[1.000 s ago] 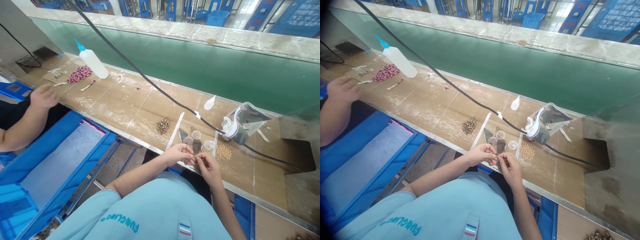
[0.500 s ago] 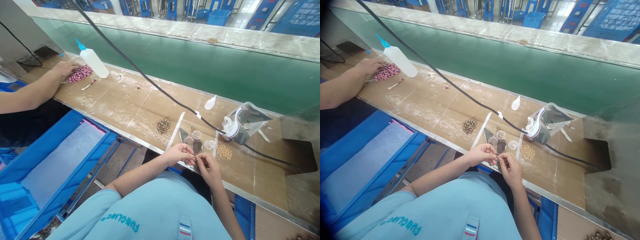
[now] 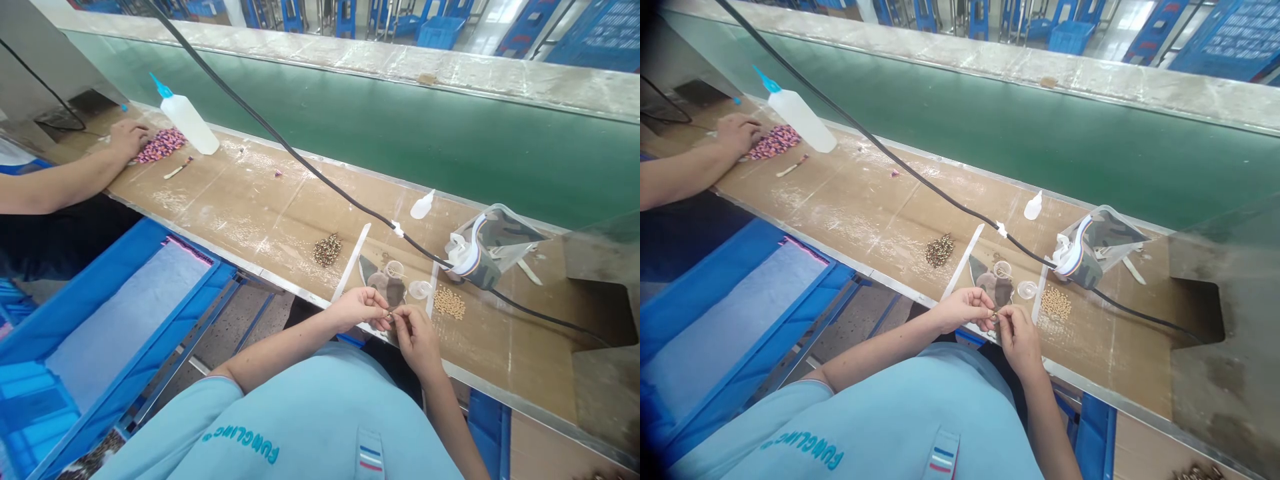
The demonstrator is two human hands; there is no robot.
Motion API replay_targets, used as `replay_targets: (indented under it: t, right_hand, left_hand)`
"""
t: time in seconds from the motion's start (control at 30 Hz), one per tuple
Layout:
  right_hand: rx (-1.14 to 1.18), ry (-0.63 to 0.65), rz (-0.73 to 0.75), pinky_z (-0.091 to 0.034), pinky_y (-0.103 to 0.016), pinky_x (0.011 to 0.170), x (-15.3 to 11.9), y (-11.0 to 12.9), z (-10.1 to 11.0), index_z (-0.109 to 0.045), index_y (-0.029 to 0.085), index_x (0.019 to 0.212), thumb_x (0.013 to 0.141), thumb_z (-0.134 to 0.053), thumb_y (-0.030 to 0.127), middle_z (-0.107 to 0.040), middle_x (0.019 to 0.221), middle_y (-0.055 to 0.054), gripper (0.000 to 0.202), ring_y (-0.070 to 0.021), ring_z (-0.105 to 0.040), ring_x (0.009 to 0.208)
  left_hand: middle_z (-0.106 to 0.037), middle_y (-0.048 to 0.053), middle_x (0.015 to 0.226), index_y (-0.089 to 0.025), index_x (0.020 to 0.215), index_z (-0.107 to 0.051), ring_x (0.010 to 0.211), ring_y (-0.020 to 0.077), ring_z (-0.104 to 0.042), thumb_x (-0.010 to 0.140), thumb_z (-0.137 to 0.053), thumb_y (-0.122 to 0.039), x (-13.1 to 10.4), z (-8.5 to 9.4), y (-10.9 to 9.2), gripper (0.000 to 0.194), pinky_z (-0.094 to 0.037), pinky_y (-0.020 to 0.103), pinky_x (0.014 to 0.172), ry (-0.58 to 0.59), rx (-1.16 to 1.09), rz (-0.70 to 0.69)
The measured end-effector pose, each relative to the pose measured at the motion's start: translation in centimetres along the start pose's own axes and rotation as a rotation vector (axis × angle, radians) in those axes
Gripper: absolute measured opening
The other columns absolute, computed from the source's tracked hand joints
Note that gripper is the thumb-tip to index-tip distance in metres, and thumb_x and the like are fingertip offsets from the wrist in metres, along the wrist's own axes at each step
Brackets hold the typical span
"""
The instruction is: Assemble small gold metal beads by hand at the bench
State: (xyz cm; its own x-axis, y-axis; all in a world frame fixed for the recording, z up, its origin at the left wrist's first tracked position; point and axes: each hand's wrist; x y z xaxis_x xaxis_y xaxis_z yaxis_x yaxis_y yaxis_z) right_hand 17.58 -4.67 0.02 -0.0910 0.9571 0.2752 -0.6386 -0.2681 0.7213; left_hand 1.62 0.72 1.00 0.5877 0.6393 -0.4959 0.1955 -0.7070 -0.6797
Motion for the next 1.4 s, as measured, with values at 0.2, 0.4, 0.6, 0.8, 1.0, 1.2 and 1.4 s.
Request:
replay_targets:
  t: [0.2,0.4,0.6,0.8,1.0,1.2,1.4]
  right_hand:
    - [-0.026,-0.002,0.020,-0.043,-0.028,0.064,0.01,-0.10,-0.15,-0.050,0.023,0.079,0.091,-0.042,0.027,-0.058,0.075,-0.001,0.015,-0.0149,-0.055,0.071]
    - [-0.025,-0.005,0.018,-0.043,-0.028,0.064,-0.01,-0.22,-0.19,-0.050,0.023,0.079,0.091,-0.042,0.027,-0.057,0.075,-0.001,0.015,-0.0151,-0.055,0.071]
    - [-0.051,-0.021,0.046,-0.043,-0.028,0.064,0.03,-0.19,-0.20,-0.049,0.023,0.080,0.092,-0.041,0.026,-0.056,0.074,-0.001,0.014,-0.0148,-0.054,0.071]
    - [-0.059,-0.034,0.047,-0.042,-0.028,0.064,0.08,-0.07,-0.25,-0.049,0.023,0.080,0.092,-0.041,0.025,-0.056,0.074,-0.001,0.014,-0.0145,-0.054,0.070]
    - [-0.006,-0.007,-0.034,-0.042,-0.028,0.063,0.04,0.02,-0.22,-0.049,0.023,0.080,0.090,-0.041,0.027,-0.056,0.074,-0.001,0.014,-0.0151,-0.054,0.069]
    - [0.017,0.010,-0.054,-0.041,-0.027,0.058,0.28,0.28,-0.02,-0.050,0.022,0.080,0.091,-0.042,0.028,-0.056,0.072,-0.001,0.015,-0.0141,-0.053,0.065]
    - [-0.050,-0.018,0.001,-0.043,-0.029,0.064,0.04,0.24,-0.19,-0.051,0.023,0.081,0.092,-0.041,0.029,-0.058,0.075,-0.002,0.016,-0.0159,-0.055,0.072]
  left_hand:
    - [-0.067,0.004,0.054,-0.012,0.075,-0.052,0.049,0.0131,-0.064,0.053,-0.083,-0.031,-0.04,-0.08,-0.11,0.043,-0.049,0.023,0.052,-0.006,0.006,0.002]
    - [-0.067,0.004,0.055,-0.012,0.075,-0.052,0.049,0.0120,-0.063,0.057,-0.082,-0.029,-0.11,-0.15,-0.19,0.038,-0.048,0.022,0.053,-0.006,0.011,0.002]
    - [-0.067,0.004,0.055,-0.011,0.075,-0.053,0.049,0.0119,-0.063,0.056,-0.082,-0.031,-0.14,-0.13,-0.16,0.040,-0.046,0.021,0.052,0.001,-0.002,-0.003]
    - [-0.067,0.005,0.056,-0.011,0.076,-0.053,0.049,0.0119,-0.063,0.055,-0.083,-0.033,-0.12,-0.11,-0.20,0.042,-0.046,0.022,0.052,0.004,-0.005,-0.011]
    - [-0.067,0.005,0.056,-0.012,0.076,-0.053,0.049,0.0118,-0.063,0.051,-0.084,-0.038,-0.03,-0.01,-0.01,0.048,-0.046,0.021,0.051,0.029,-0.012,-0.037]
    - [-0.067,0.004,0.057,-0.012,0.077,-0.053,0.054,0.0139,-0.065,0.050,-0.084,-0.039,0.01,0.14,0.30,0.049,-0.050,0.025,0.057,0.019,-0.028,-0.067]
    - [-0.068,0.005,0.058,-0.011,0.077,-0.054,0.052,0.0129,-0.064,0.051,-0.084,-0.039,-0.12,0.03,0.23,0.048,-0.049,0.024,0.056,0.001,-0.029,-0.039]
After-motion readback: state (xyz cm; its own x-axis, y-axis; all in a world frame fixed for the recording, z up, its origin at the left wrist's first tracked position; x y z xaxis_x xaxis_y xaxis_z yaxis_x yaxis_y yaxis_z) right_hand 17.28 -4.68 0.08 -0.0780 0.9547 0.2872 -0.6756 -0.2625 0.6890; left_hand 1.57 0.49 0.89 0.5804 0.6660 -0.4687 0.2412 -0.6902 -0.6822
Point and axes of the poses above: each hand's wrist, its own x-axis towards the middle knuckle, its own z-axis out of the back of the hand, y = z × x
